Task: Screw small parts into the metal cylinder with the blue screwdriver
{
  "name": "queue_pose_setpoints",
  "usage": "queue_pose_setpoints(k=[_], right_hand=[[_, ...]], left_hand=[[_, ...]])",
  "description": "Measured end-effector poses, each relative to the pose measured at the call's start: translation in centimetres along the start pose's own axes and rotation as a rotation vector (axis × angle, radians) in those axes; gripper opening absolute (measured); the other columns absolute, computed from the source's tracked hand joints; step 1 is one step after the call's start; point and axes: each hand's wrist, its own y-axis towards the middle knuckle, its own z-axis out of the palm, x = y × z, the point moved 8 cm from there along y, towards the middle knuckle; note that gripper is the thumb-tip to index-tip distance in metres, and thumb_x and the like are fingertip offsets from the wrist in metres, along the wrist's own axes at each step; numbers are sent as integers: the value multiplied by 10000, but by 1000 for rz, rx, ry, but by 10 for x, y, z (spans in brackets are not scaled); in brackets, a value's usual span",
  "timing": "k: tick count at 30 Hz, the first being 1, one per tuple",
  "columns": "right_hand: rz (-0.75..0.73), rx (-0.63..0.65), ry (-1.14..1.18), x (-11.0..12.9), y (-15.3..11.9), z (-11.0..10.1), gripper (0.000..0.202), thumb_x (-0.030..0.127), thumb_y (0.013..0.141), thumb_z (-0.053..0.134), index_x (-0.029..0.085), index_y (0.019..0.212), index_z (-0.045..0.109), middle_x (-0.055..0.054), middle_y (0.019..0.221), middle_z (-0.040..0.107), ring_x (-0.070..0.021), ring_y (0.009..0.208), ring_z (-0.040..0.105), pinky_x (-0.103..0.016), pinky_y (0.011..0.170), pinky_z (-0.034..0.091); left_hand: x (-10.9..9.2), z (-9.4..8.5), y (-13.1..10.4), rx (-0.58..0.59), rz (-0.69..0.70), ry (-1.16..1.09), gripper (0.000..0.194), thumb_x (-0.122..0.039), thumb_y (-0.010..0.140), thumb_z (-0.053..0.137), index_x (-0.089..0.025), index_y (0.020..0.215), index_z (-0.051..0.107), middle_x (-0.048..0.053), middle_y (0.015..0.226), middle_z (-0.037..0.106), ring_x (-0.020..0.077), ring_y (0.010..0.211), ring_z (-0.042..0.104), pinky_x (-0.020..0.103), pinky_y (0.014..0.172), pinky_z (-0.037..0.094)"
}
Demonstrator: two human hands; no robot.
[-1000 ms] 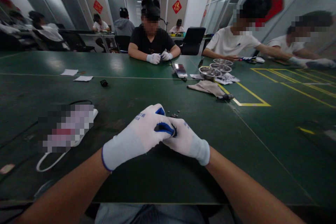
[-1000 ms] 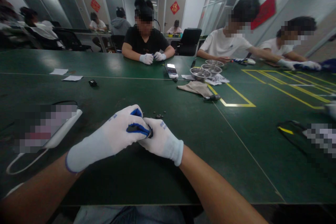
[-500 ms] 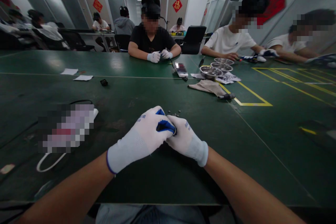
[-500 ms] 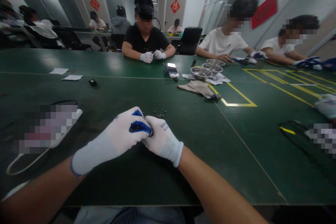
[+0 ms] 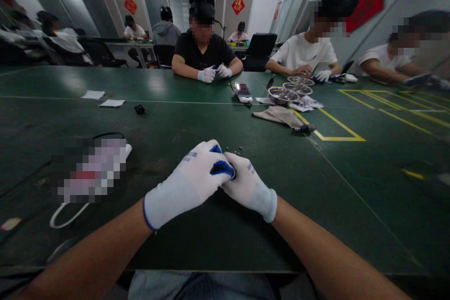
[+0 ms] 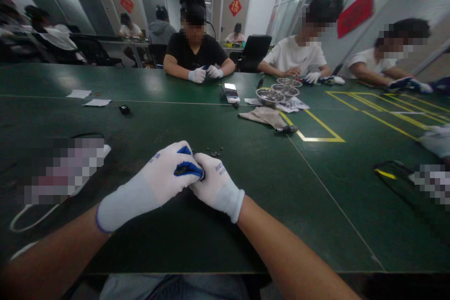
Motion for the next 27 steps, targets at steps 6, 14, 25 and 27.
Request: queue_pose_setpoints(k=[6,14,25,27], right_hand=[[-40,-51,-42,-1,0,-4,97,186,817,635,222,786,550,-22,797,665,-185,720,633,-316,671,501],[132,-342,-8,-25,-4,-33,110,289,841,651,225,906,589,-16,796,677,-194,706,644,-317,638,521],[56,-289,9,-15,-1,-28,107,311,920,617,236,919,540,14,750,621,-156,621,600,-284,569,479],[56,-280,12,-15,-1,-27,100,296,917,617,236,916,537,18,751,614,-151,612,587,-279,557,466]], left_hand=[[9,-12,1,-151,-122,41,112,-254,845,729,-193,936,701,61,1046,635,255,985,648,419,883,581],[62,6,3,147,-237,230,224,-305,880,689,-197,1075,709,87,1123,684,300,1026,681,447,924,562],[61,1,7,57,-173,-22,191,-274,945,584,-210,1087,695,75,1080,755,271,1027,712,430,945,557],[54,-11,8,-22,-124,-195,187,-291,924,624,-218,1072,709,50,1066,766,250,1013,715,409,947,561]])
